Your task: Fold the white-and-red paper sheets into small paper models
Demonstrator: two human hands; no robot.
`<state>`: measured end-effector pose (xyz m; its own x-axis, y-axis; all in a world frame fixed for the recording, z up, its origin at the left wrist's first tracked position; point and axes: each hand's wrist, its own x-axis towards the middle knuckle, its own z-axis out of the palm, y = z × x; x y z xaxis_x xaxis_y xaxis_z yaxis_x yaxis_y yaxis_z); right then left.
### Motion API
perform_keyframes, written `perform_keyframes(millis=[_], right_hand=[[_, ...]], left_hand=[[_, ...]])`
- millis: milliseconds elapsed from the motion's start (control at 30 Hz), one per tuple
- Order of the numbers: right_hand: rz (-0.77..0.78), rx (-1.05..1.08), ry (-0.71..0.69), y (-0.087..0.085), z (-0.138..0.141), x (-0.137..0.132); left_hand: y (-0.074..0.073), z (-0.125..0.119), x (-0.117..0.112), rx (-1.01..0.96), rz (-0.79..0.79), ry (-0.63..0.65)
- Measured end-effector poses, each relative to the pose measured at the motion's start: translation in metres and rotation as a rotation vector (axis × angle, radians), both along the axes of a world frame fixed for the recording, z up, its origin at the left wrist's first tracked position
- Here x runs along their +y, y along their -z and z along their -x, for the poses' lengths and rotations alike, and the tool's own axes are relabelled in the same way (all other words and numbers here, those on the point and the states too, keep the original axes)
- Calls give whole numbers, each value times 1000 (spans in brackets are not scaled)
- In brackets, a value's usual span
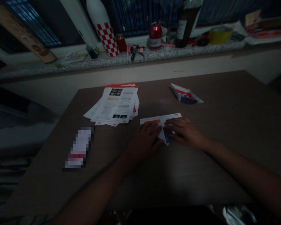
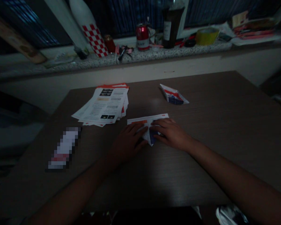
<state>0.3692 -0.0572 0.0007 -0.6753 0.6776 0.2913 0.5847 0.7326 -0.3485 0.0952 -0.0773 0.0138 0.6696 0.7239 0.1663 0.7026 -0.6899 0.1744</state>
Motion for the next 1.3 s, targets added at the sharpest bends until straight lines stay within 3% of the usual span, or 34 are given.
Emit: perform_keyframes(millis=[967,1300], right_hand=[[3,-13,42,-2,1,-1],[-72,-96,26,0,-2,0]], left_hand=[[7,4,-2,26,66,23],[3,3,-1,62,68,48]])
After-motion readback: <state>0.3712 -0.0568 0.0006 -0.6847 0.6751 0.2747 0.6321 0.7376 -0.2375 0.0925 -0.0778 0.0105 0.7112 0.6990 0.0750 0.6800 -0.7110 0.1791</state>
